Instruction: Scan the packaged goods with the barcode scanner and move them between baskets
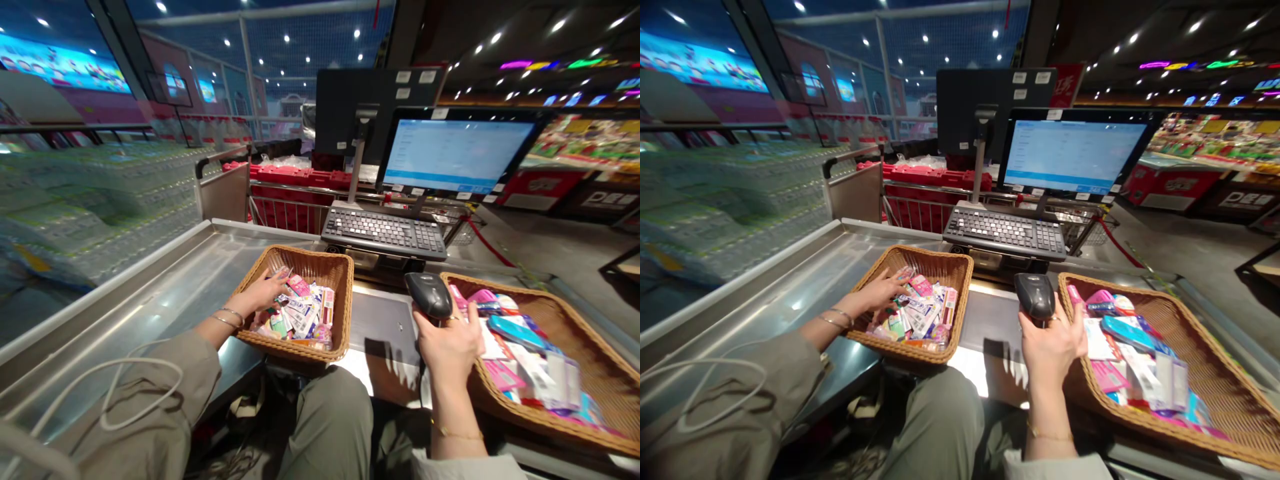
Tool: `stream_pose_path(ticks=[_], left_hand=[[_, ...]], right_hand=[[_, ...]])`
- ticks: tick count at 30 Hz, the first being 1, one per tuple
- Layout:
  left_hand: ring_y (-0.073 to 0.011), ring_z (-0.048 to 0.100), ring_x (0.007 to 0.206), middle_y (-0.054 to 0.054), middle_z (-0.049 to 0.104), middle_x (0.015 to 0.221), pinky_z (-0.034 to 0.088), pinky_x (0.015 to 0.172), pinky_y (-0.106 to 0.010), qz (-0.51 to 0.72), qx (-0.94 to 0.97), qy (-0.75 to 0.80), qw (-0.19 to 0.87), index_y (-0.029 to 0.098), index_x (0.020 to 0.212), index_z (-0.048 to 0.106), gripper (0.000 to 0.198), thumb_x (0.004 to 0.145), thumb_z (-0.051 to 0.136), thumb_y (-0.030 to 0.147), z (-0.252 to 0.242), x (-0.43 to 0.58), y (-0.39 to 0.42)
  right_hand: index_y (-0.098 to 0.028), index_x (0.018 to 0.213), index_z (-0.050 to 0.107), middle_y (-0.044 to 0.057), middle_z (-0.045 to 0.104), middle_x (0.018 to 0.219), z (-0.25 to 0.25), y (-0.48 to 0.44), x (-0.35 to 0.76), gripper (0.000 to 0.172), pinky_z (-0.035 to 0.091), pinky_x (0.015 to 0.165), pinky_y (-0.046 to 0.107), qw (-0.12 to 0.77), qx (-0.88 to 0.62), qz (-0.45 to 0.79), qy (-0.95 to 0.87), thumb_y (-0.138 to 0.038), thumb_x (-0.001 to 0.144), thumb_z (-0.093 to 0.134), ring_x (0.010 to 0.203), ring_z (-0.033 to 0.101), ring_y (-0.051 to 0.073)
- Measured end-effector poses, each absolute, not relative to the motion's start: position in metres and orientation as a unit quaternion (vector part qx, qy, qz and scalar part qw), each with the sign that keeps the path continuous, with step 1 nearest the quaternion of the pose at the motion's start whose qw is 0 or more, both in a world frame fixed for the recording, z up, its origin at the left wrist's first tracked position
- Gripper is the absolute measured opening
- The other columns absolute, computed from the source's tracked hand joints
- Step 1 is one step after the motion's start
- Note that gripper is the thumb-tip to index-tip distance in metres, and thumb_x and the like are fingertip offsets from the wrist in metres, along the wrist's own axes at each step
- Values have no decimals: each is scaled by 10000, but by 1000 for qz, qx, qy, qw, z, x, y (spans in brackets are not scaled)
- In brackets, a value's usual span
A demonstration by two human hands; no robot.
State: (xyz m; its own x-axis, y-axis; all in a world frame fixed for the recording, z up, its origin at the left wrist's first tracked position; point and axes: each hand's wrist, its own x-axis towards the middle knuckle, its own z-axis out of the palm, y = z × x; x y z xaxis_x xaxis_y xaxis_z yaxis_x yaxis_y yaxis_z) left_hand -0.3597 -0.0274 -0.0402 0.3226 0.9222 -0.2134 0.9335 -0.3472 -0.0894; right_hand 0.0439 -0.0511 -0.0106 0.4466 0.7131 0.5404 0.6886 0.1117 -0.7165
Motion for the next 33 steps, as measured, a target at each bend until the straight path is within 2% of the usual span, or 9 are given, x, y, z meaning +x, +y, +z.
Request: stream_pose_path(ticks=[3, 7, 16, 21, 24, 29, 31, 33], left_hand=[[-309, 246, 1491, -68, 470, 1519, 81, 1167, -645, -126, 816, 563, 23, 314, 1084, 703, 383, 722, 803, 237, -45, -367, -27], [-302, 289, 1476, -43, 500, 1499, 91, 1172, -626, -140, 823, 550, 19, 295, 961, 718, 282, 707, 802, 207, -48, -374, -25], [-311, 353, 1436, -60, 554, 1444, 161, 1153, -624, -160, 830, 533, 43, 260, 941, 683, 304, 679, 831, 216, -45, -371, -20], [-319, 338, 1435, -41, 565, 1415, 161, 1146, -622, -179, 830, 524, 59, 262, 936, 677, 291, 685, 816, 212, -45, -372, -19], [-303, 349, 1422, -15, 622, 1316, 145, 1152, -621, -179, 831, 520, 82, 248, 886, 668, 217, 706, 785, 212, -44, -374, -18], [-264, 490, 1299, 0, 697, 1110, 122, 1170, -588, -136, 824, 532, 137, 229, 854, 638, 140, 784, 716, 323, -43, -380, -9], [-279, 451, 1346, -35, 683, 1184, 118, 1170, -593, -102, 817, 550, 144, 222, 875, 628, 187, 808, 696, 382, -42, -381, -3], [-303, 347, 1429, -86, 610, 1340, 117, 1169, -608, -80, 808, 568, 133, 209, 902, 620, 259, 816, 682, 444, -43, -378, 2]], right_hand=[[-194, 915, 745, 157, 639, 1248, -11, -50, 41, 412, 255, 1096, 633, 527, -665, 14, -528, -518, 664, 700, 1330, 434, 400], [-203, 896, 737, 142, 654, 1224, -14, -47, 39, 411, 258, 1097, 615, 518, -663, 10, -540, -548, 682, 673, 1347, 416, 382], [-190, 897, 736, 166, 629, 1262, -16, -45, 37, 427, 289, 1079, 610, 512, -669, 3, -538, -554, 684, 670, 1333, 433, 386], [-197, 902, 741, 159, 635, 1261, -17, -44, 39, 428, 300, 1086, 607, 508, -669, -2, -542, -557, 685, 660, 1340, 436, 383], [-207, 918, 739, 146, 653, 1233, -17, -43, 40, 425, 306, 1091, 593, 504, -668, -8, -547, -558, 698, 642, 1351, 428, 373], [-201, 917, 731, 147, 660, 1213, -18, -42, 41, 450, 335, 1072, 579, 505, -665, -11, -550, -583, 706, 620, 1342, 434, 372], [-198, 905, 728, 147, 663, 1203, -19, -42, 41, 451, 341, 1066, 573, 506, -663, -15, -552, -589, 709, 616, 1335, 439, 370], [-202, 914, 727, 139, 668, 1194, -20, -42, 40, 446, 343, 1066, 560, 506, -662, -20, -553, -585, 715, 614, 1333, 438, 361]])
